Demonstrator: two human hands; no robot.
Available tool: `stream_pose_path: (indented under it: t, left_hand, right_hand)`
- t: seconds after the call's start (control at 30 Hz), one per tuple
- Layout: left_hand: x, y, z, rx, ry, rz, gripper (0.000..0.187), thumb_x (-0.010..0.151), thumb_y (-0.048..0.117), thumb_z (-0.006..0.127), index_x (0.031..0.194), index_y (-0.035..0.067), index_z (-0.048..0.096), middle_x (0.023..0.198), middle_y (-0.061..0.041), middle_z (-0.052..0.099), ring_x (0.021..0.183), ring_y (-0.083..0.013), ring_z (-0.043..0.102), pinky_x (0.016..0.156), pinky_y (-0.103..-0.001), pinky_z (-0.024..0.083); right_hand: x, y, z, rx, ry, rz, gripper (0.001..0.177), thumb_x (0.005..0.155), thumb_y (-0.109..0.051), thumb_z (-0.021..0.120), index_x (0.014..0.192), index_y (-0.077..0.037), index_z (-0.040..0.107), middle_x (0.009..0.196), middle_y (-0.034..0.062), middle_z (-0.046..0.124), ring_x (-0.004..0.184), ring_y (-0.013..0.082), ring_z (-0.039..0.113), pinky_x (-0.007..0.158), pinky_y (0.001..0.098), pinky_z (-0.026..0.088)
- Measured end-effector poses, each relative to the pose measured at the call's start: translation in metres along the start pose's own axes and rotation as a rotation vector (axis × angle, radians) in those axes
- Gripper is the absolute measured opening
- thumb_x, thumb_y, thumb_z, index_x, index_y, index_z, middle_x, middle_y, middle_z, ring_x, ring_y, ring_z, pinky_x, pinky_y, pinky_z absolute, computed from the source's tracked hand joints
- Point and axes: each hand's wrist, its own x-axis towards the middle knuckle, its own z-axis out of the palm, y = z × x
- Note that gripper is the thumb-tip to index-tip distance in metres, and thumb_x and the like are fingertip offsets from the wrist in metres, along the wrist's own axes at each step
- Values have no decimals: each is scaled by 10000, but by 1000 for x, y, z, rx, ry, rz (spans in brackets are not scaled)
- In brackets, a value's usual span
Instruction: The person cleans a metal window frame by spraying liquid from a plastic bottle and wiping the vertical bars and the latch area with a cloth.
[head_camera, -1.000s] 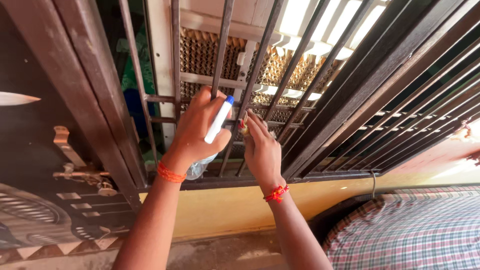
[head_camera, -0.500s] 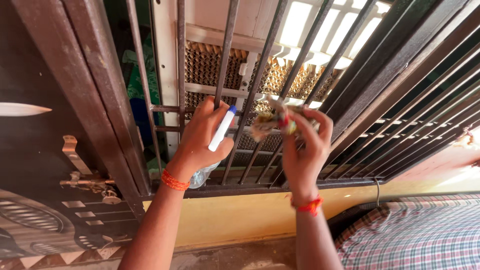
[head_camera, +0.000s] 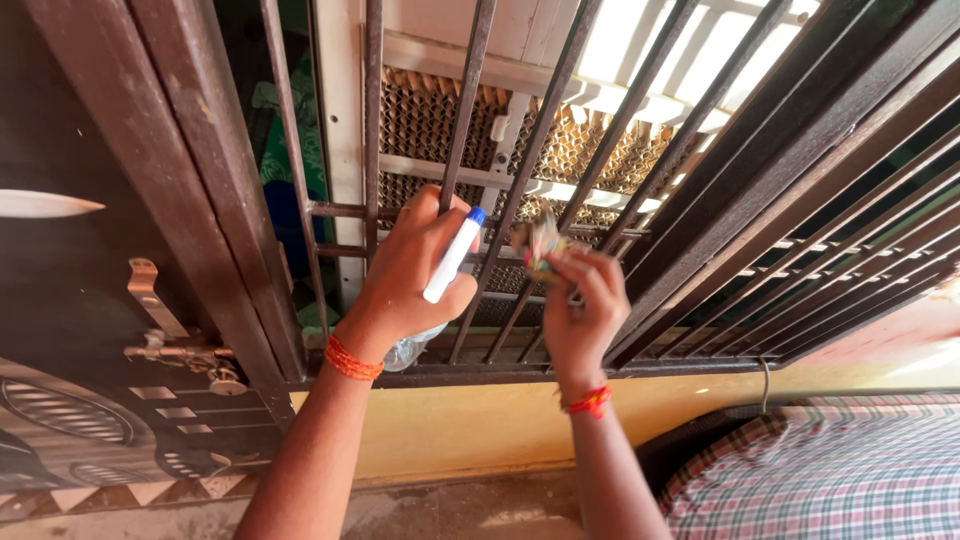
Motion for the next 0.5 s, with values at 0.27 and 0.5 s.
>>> stream_pose_path:
  t: [0.27,0.5]
  left_hand:
    - [-1,0,3,3,12,-6,240,678,55,622,914,65,580,1056,-102,549,1045,-334,568,875,-417,493]
    - [1,1,3,-1,3,-27,233,685,56,614,915,59,577,1069,-115,546,1041,-341,568,867,-416,493]
  right_hand:
    - [-13,-6,-10,-55,126,76,254,883,28,754,1125,-28,700,1174,147,702,1064,277,711,853,328,595]
    - [46,-19,-10,-89,68,-60,277,948,57,674,1160,-82,785,1248,112,692,906,177,741,767,278,603]
